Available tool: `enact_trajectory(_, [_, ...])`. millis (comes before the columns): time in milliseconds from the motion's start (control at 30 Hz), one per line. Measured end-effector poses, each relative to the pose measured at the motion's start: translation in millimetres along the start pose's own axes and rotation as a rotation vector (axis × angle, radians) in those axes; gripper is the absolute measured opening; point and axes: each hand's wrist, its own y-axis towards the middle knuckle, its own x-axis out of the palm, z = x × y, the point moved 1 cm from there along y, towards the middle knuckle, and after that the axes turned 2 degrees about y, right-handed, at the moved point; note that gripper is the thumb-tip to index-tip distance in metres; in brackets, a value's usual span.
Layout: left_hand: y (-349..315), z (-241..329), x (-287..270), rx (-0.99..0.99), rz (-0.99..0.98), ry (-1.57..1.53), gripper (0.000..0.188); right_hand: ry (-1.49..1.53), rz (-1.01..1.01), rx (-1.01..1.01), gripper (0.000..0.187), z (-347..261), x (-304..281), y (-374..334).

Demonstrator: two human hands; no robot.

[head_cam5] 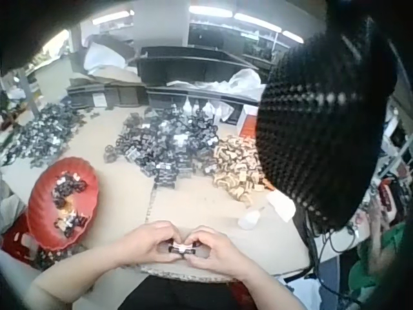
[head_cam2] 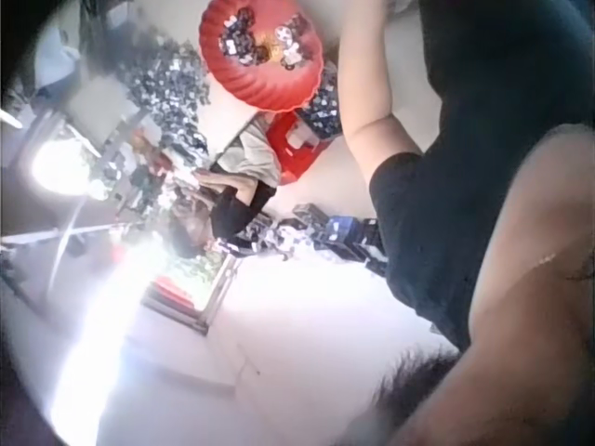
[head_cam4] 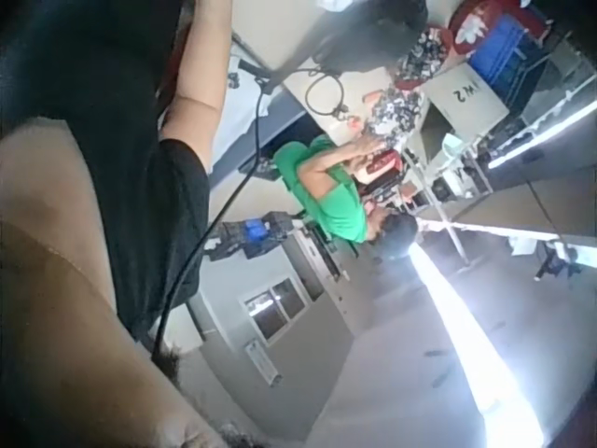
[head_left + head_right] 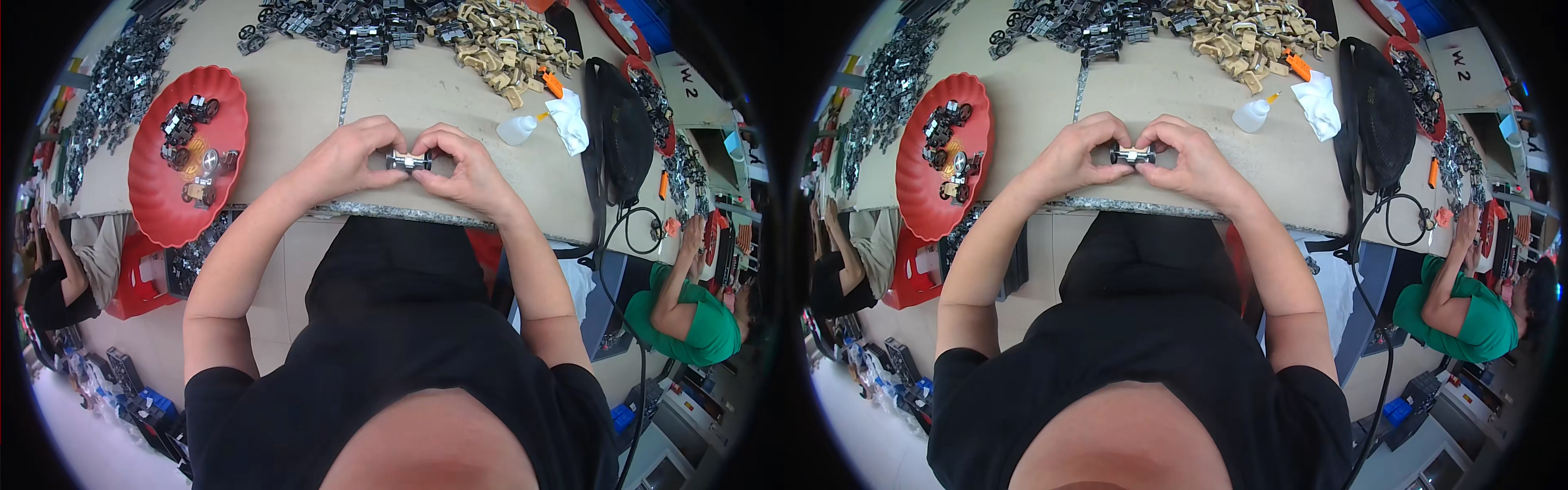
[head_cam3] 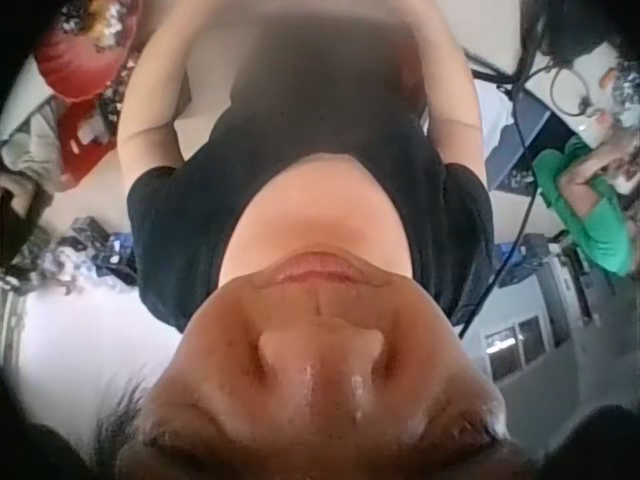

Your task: Applying glue and assembling small plastic or rubber components at a workbench.

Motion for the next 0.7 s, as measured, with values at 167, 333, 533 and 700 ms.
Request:
enact_trajectory(167, [2.9, -0.2, 2.4, -0.01, -0.024, -0.006, 0.024, -0.01, -0.028, 0.007, 0.023, 3.1, 0.3, 0.5])
enact_trajectory(333, [1.0, -3.8, 6.7, 0.014, -0.004, -0.072, 0.026, 0.02, -0.012, -0.022, 0.023, 3.9, -0.1, -0.8])
enact_trajectory(533, [-0.6, -7.3, 10.5, 0.057, 0.03, -0.101, 0.027, -0.02, 0.007, -0.105, 0.023, 5.2, -0.1, -1.6])
enact_trajectory(700, [-2.0, -8.5, 13.0, 0.071, 0.054, -0.088, 0.026, -0.04, -0.008, -0.14, 0.023, 6.5, -0.7, -1.4])
